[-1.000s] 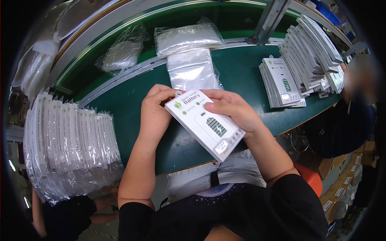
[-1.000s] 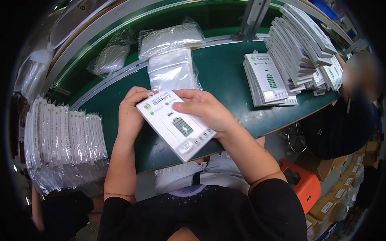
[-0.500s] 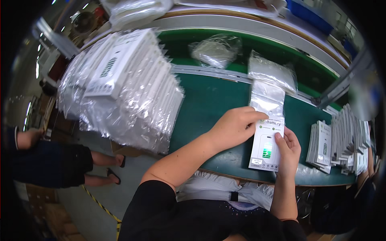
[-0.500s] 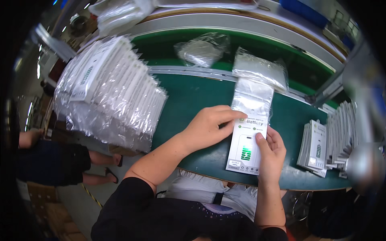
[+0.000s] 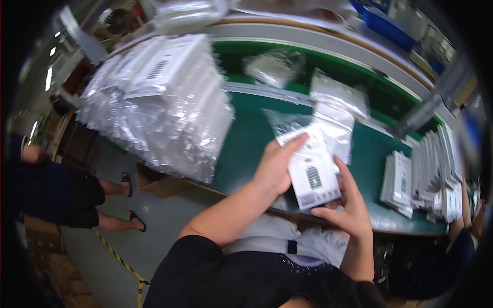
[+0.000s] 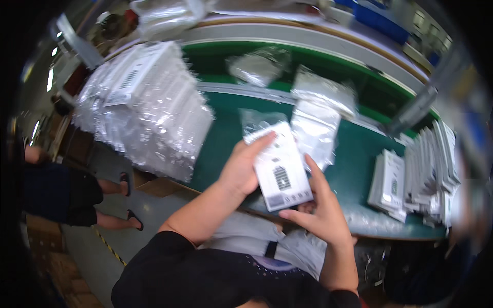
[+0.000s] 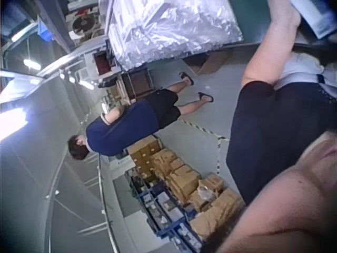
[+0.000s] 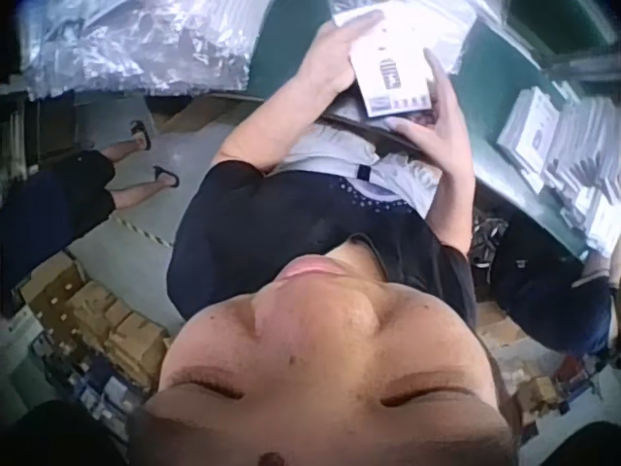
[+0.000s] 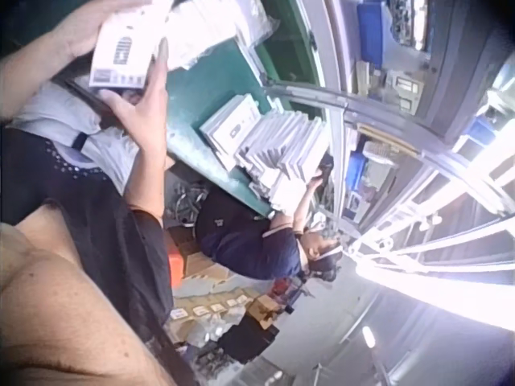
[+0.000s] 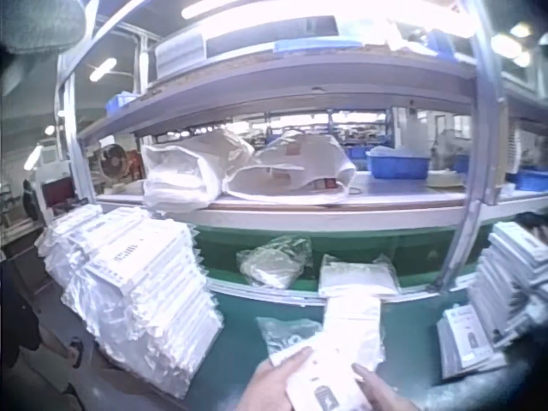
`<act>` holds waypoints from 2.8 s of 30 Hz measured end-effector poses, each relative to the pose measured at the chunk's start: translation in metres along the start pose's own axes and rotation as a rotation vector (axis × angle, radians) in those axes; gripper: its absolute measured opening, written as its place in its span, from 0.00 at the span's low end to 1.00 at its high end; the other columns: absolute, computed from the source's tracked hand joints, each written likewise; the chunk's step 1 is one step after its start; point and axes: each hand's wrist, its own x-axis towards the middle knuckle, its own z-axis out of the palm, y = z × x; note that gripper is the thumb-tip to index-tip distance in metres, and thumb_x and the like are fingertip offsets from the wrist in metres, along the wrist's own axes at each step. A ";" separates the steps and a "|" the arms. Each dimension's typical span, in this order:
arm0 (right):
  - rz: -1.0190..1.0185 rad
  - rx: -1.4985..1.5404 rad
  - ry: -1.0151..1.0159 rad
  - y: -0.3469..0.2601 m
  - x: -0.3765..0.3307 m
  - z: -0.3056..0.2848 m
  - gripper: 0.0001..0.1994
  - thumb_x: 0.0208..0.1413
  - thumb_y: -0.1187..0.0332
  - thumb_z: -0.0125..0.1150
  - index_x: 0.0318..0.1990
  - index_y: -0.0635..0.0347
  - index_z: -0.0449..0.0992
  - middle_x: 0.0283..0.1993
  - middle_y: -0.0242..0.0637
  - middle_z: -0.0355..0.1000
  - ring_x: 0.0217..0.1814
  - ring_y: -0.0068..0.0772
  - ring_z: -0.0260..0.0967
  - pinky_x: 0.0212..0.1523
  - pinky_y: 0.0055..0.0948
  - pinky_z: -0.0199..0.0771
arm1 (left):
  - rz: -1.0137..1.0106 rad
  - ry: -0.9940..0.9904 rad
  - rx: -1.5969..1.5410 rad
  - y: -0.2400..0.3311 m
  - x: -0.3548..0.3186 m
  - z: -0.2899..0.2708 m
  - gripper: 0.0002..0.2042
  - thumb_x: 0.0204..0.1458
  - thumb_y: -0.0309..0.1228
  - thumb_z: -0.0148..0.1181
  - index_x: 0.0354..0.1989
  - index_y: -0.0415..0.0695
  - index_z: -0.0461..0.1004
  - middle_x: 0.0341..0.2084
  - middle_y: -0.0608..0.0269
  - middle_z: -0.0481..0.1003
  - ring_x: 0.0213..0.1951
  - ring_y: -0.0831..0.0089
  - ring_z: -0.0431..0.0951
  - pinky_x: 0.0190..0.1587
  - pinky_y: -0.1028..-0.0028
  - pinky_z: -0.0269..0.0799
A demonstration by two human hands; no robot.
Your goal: Packing individual battery products into plastic bags and then into larger groups.
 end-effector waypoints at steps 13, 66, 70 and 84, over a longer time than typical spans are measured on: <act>-0.627 -0.326 0.563 -0.018 -0.033 -0.015 0.15 0.52 0.82 0.55 0.49 0.66 0.70 0.42 0.46 0.73 0.39 0.34 0.72 0.41 0.27 0.73 | -0.319 -0.505 0.396 -0.021 -0.062 0.035 0.22 0.60 0.42 0.46 0.49 0.31 0.67 0.44 0.42 0.72 0.47 0.57 0.74 0.53 0.60 0.69; -0.014 0.359 0.355 0.017 0.000 0.010 0.11 0.61 0.66 0.48 0.44 0.64 0.68 0.42 0.38 0.69 0.42 0.25 0.67 0.41 0.25 0.68 | 1.528 0.697 2.267 0.205 -0.077 0.028 0.14 0.54 0.34 0.55 0.47 0.42 0.74 0.48 0.55 0.72 0.52 0.61 0.69 0.56 0.66 0.61; -0.176 0.145 0.182 0.000 0.013 0.040 0.25 0.62 0.57 0.44 0.60 0.63 0.56 0.57 0.45 0.60 0.56 0.33 0.59 0.54 0.32 0.61 | 1.561 0.719 1.607 0.229 -0.112 0.013 0.18 0.58 0.38 0.51 0.49 0.37 0.72 0.47 0.57 0.73 0.51 0.67 0.70 0.56 0.68 0.61; -0.423 0.032 0.165 -0.020 0.145 0.186 0.39 0.62 0.43 0.31 0.66 0.73 0.39 0.68 0.58 0.39 0.71 0.52 0.36 0.69 0.38 0.35 | 0.676 0.603 0.553 0.296 -0.087 -0.209 0.25 0.56 0.48 0.48 0.52 0.38 0.66 0.48 0.54 0.70 0.49 0.64 0.69 0.52 0.64 0.66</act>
